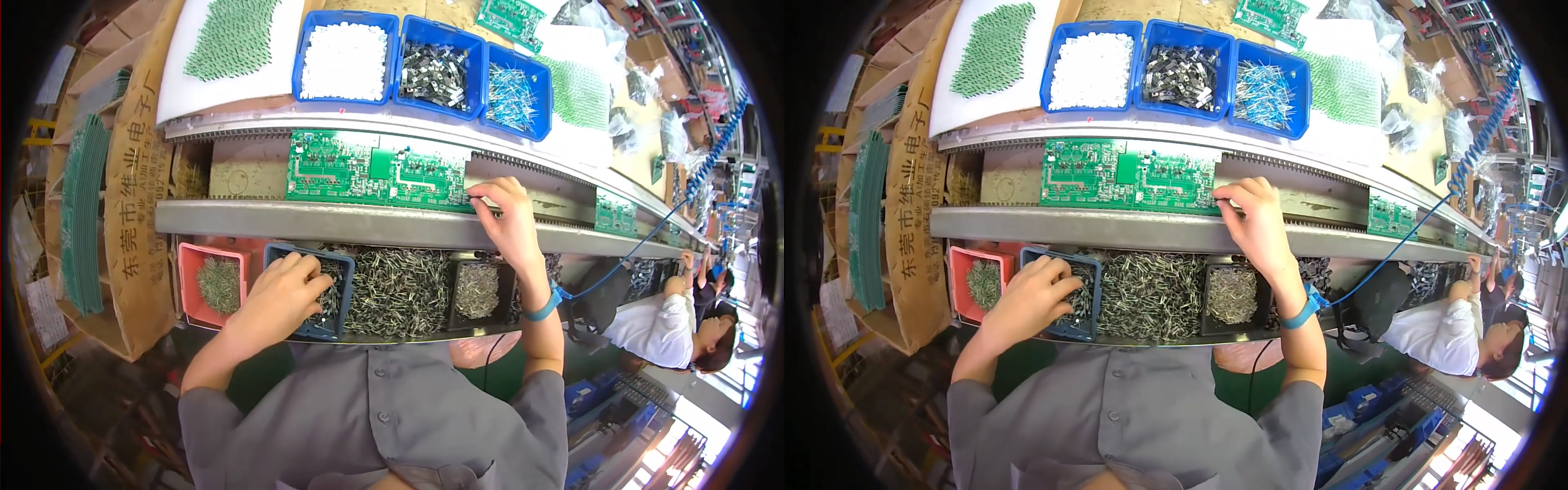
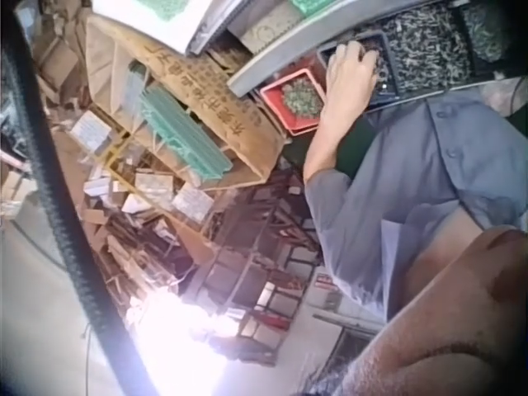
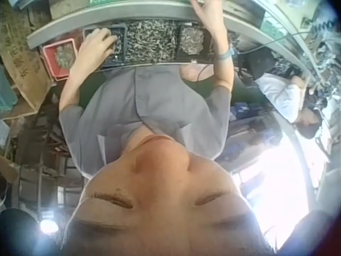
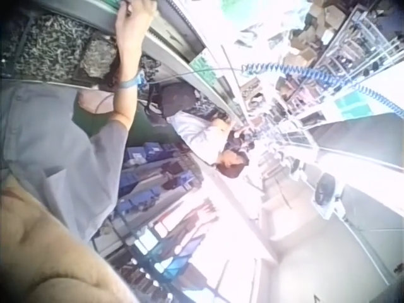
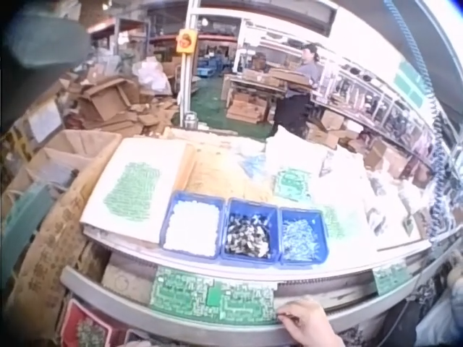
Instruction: The person inserts electronic components from storage bins into a circuit board on an assembly track, pushes the board down the line, places another circuit board onto the track, and inserts components into the new board.
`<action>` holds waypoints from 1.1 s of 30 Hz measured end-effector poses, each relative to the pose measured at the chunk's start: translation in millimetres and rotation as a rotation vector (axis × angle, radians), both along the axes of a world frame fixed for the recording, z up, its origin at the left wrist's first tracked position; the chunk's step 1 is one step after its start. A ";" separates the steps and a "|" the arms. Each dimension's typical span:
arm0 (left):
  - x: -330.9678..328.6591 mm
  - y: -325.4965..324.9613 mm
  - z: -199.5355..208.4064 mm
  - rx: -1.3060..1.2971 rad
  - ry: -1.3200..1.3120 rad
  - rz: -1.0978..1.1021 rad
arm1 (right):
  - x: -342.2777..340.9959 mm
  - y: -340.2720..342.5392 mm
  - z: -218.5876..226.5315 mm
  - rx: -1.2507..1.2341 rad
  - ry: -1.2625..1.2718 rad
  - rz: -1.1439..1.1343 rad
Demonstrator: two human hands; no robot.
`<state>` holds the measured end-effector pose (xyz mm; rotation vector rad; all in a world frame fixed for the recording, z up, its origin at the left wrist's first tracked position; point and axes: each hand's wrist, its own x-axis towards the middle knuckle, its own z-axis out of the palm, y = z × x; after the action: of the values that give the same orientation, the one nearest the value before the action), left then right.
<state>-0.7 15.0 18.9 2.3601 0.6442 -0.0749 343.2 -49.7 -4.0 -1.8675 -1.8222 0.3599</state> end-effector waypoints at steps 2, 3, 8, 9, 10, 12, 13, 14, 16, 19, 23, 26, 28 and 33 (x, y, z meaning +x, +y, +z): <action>-1.7 -7.0 -2.3 0.026 0.004 0.004 | 1.6 1.0 -0.2 -0.012 -0.035 0.022; -1.2 -8.6 -2.7 0.040 -0.006 0.015 | 2.4 1.2 -0.7 -0.020 -0.067 0.040; -0.6 -10.8 -9.7 0.066 -0.031 0.024 | 5.3 1.7 -5.8 -0.021 -0.096 0.041; -0.8 -11.7 -11.6 0.088 -0.051 0.030 | 5.5 1.9 -6.4 -0.017 -0.101 0.042; -1.1 -12.5 -13.1 0.109 -0.070 0.035 | 5.6 2.1 -7.0 -0.017 -0.101 0.041; -1.4 -13.0 -14.8 0.130 -0.088 0.034 | 5.5 2.3 -8.3 -0.010 -0.122 0.034; -1.6 -13.2 -15.7 0.151 -0.105 0.033 | 5.5 2.2 -8.9 -0.010 -0.122 0.032; -1.8 -13.6 -17.3 0.151 -0.105 0.031 | 5.5 2.1 -9.4 -0.009 -0.121 0.033; -2.1 -13.6 -20.3 0.179 -0.144 0.045 | 5.2 2.1 -10.3 -0.008 -0.121 0.030; -2.9 -13.4 -20.8 0.165 -0.144 0.046 | 4.3 2.1 -10.9 -0.003 -0.113 0.031; -1.7 -14.4 -21.7 0.139 -0.160 0.066 | 4.0 2.6 -9.8 -0.001 -0.119 0.036; 1.8 -15.8 -20.0 0.142 -0.197 0.076 | 3.6 3.0 -9.3 -0.004 -0.120 0.037; 2.8 -17.0 -20.3 0.145 -0.178 0.038 | 3.5 3.1 -9.4 -0.004 -0.120 0.039; 3.9 -18.6 -24.8 0.134 -0.171 0.041 | 3.3 3.4 -7.8 -0.016 -0.130 0.052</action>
<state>3.2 -3.5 -5.9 2.4466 0.6301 0.1913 346.5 -46.3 -11.9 -1.8963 -1.9616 0.2779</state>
